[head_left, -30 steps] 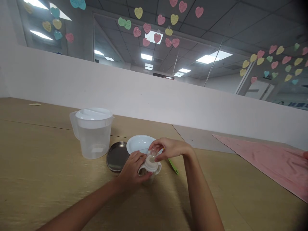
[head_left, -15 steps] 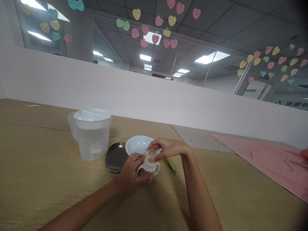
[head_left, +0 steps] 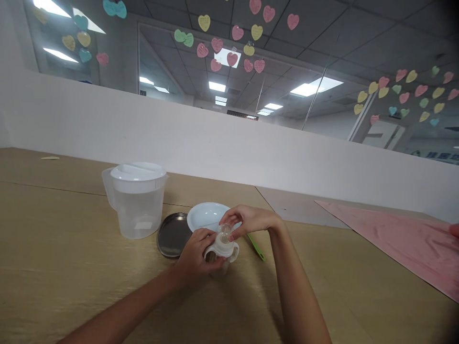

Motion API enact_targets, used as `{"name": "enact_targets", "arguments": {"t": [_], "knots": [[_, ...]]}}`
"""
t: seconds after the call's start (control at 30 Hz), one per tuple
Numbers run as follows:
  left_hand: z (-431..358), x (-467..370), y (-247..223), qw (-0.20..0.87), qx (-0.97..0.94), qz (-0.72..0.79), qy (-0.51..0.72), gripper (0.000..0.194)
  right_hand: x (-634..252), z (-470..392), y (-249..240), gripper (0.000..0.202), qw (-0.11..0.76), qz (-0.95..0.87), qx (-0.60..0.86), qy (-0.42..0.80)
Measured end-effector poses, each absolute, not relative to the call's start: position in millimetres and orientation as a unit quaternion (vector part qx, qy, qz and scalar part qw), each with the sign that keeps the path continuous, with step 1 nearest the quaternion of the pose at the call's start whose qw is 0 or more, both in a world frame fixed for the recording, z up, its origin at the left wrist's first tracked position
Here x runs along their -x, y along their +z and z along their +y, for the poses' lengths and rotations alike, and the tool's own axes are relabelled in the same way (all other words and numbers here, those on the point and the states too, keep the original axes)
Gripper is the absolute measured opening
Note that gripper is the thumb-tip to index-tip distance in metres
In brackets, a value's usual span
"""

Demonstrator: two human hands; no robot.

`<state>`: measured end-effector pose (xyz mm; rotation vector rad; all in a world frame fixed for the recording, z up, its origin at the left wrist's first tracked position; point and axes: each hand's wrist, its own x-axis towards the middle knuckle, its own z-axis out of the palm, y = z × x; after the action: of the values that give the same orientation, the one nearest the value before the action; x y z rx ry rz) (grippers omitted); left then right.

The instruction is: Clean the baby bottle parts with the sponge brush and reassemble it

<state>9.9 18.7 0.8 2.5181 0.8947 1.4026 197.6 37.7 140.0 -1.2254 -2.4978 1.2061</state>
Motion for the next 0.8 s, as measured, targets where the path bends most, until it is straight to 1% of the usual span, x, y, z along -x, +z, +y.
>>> {"name": "enact_targets", "arguments": {"t": [0.13,0.37,0.8], "knots": [[18.0,-9.9,1.0,0.065,-0.832,0.299,0.463,0.032,-198.6,39.5,139.4,0.052,0.059,-0.822,0.399,0.401],[17.8,-10.5,2.3,0.069,-0.831,0.296,0.466,0.034,-197.9,40.4,138.8,0.054,0.06,-0.821,0.393,0.41],[18.6,-10.7,-0.3,0.068,-0.827,0.298,0.471,0.033,-197.6,40.3,138.8,0.054,0.056,-0.828,0.406,0.383]]}}
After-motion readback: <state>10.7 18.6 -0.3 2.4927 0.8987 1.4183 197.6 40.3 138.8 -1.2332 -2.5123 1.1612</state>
